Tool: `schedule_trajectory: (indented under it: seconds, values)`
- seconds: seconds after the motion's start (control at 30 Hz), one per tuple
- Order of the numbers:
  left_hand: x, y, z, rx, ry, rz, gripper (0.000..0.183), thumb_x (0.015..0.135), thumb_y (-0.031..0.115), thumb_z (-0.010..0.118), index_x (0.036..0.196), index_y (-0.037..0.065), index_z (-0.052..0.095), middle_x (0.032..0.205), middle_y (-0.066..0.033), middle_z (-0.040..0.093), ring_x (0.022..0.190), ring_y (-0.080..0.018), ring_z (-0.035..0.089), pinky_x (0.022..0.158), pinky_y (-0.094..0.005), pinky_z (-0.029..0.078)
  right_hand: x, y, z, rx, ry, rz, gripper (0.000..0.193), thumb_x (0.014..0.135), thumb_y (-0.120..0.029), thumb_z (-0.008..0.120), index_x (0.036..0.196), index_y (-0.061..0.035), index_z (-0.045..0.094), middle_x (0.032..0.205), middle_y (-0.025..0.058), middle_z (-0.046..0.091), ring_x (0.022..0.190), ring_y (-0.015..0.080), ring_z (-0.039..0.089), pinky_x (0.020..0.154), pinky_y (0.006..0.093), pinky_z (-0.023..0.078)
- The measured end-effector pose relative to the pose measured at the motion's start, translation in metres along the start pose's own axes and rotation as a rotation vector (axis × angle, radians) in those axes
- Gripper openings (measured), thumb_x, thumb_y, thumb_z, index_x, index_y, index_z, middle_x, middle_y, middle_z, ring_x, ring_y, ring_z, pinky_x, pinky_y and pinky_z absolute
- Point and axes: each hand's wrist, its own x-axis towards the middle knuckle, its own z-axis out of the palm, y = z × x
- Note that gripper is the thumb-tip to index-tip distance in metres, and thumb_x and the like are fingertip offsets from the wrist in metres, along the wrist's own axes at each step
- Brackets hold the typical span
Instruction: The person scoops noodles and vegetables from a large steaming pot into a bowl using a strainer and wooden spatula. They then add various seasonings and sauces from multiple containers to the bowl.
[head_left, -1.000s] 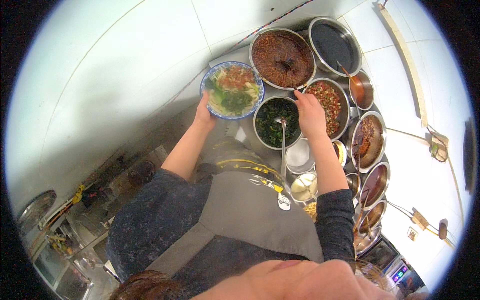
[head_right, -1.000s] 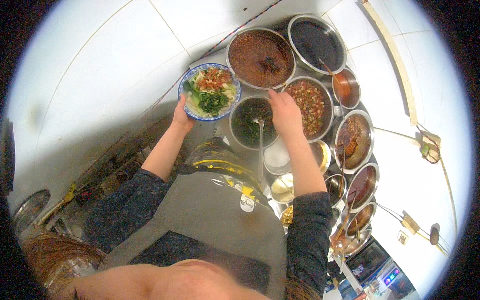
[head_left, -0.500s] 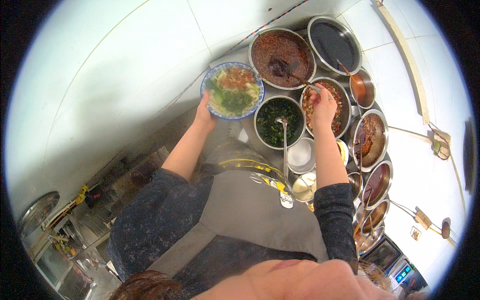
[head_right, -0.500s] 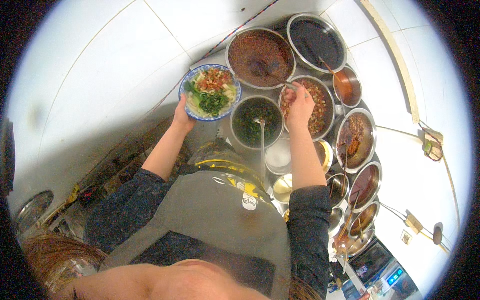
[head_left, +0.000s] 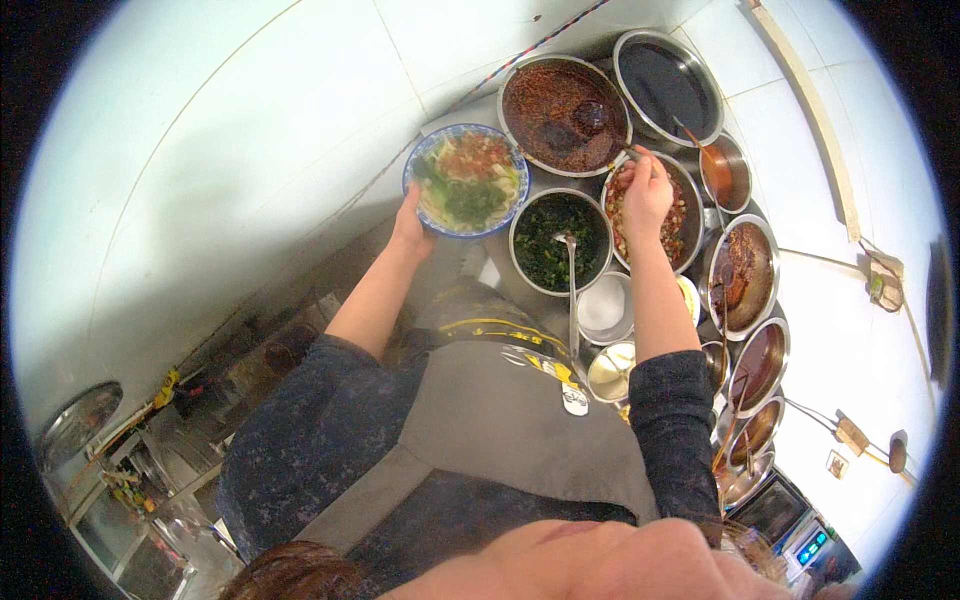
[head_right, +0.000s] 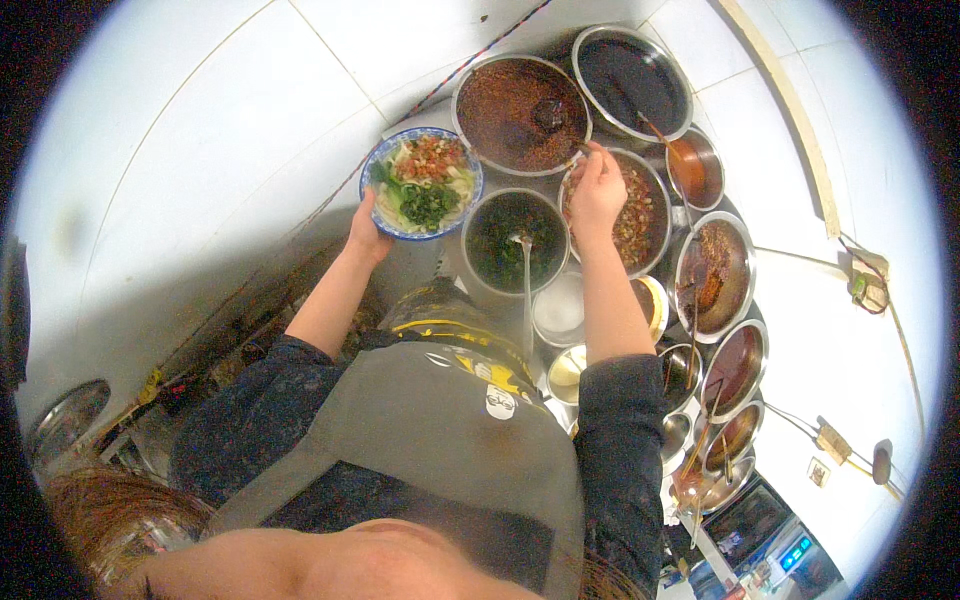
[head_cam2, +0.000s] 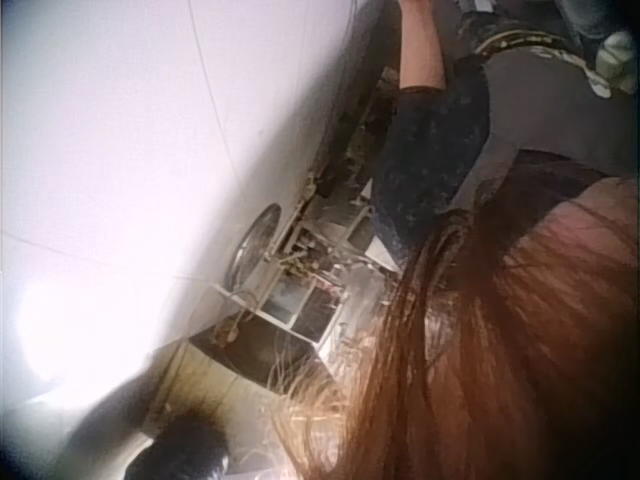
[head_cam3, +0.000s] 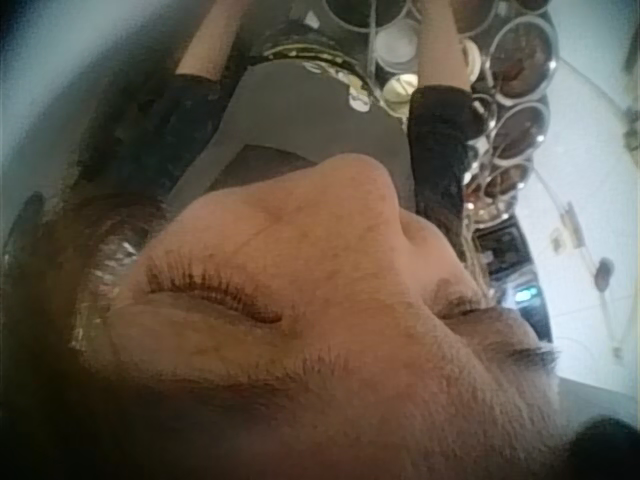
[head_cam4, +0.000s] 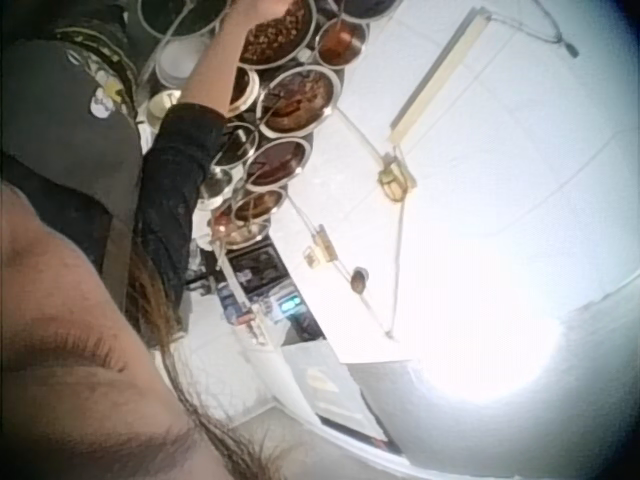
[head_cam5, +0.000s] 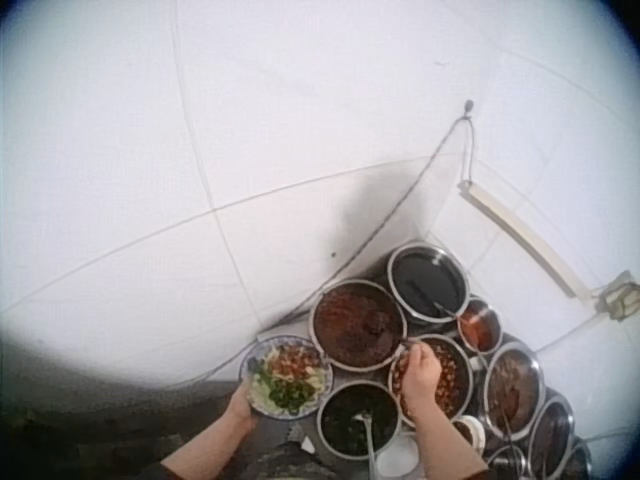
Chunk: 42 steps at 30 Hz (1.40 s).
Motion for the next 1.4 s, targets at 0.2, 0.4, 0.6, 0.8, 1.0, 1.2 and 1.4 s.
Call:
schedule_trajectory:
  seconds: [0.2, 0.4, 0.6, 0.8, 1.0, 1.2, 1.4]
  values:
    - [0.0, 0.0, 0.003, -0.051, -0.012, -0.004, 0.06, 0.102, 0.049, 0.031, 0.145, 0.008, 0.034, 0.147, -0.0111, 0.04, 0.135, -0.0286, 0.039, 0.112, -0.0446, 0.03, 0.006, 0.003, 0.011, 0.436, 0.016, 0.336, 0.026, 0.098, -0.018, 0.049, 0.108, 0.0016, 0.063, 0.08, 0.0092, 0.066, 0.062, 0.0111, 0.057, 0.057, 0.0247, 0.047]
    - [0.002, -0.004, -0.004, -0.06, -0.048, 0.005, 0.061, 0.101, 0.05, 0.031, 0.145, 0.008, 0.034, 0.148, -0.011, 0.04, 0.135, -0.0284, 0.038, 0.112, -0.0438, 0.029, -0.023, -0.035, -0.002, 0.426, -0.101, 0.241, 0.029, 0.1, -0.018, 0.048, 0.112, 0.0037, 0.062, 0.082, 0.0088, 0.066, 0.065, 0.0099, 0.056, 0.06, 0.0244, 0.047]
    - [0.012, -0.008, -0.013, -0.074, 0.002, -0.022, 0.061, 0.101, 0.051, 0.033, 0.144, 0.007, 0.035, 0.147, -0.0109, 0.041, 0.135, -0.0275, 0.039, 0.112, -0.0426, 0.029, -0.091, -0.066, -0.008, -0.07, -0.472, -0.079, 0.026, 0.1, -0.015, 0.048, 0.114, -0.0016, 0.065, 0.092, 0.0062, 0.064, 0.07, 0.0111, 0.057, 0.069, 0.0251, 0.049]
    - [0.008, -0.005, -0.01, -0.081, -0.049, -0.015, 0.061, 0.101, 0.051, 0.033, 0.143, 0.007, 0.036, 0.147, -0.012, 0.041, 0.134, -0.0275, 0.039, 0.112, -0.0427, 0.029, -0.125, -0.058, -0.002, -0.407, -0.612, -0.703, 0.04, 0.077, 0.001, 0.065, 0.115, -0.009, 0.063, 0.099, 0.0147, 0.063, 0.089, 0.0318, 0.063, 0.075, 0.0386, 0.053]
    - [0.0, -0.003, 0.0, -0.062, 0.021, -0.003, 0.061, 0.101, 0.051, 0.032, 0.142, 0.007, 0.037, 0.145, -0.0134, 0.043, 0.133, -0.029, 0.041, 0.111, -0.0443, 0.03, -0.126, -0.055, -0.002, -0.385, -0.585, -0.725, 0.042, 0.075, 0.0, 0.066, 0.116, -0.008, 0.062, 0.098, 0.0144, 0.064, 0.089, 0.0321, 0.063, 0.074, 0.0383, 0.053]
    - [0.006, 0.0, -0.002, -0.135, 0.012, -0.041, 0.058, 0.102, 0.047, 0.031, 0.143, 0.005, 0.036, 0.144, -0.0138, 0.044, 0.132, -0.0303, 0.042, 0.11, -0.0451, 0.032, -0.128, -0.056, 0.001, -0.387, -0.537, -0.659, 0.036, 0.079, -0.001, 0.065, 0.114, -0.0082, 0.064, 0.099, 0.0135, 0.064, 0.086, 0.0304, 0.064, 0.076, 0.0383, 0.053]
    - [0.004, 0.006, -0.001, -0.113, -0.014, -0.029, 0.055, 0.103, 0.042, 0.032, 0.142, 0.003, 0.036, 0.144, -0.0137, 0.043, 0.132, -0.0299, 0.042, 0.11, -0.0439, 0.033, -0.11, -0.035, 0.004, 0.71, -0.05, 0.527, 0.029, 0.1, -0.019, 0.048, 0.119, 0.0014, 0.058, 0.095, 0.0092, 0.062, 0.078, 0.0137, 0.058, 0.07, 0.0278, 0.05]
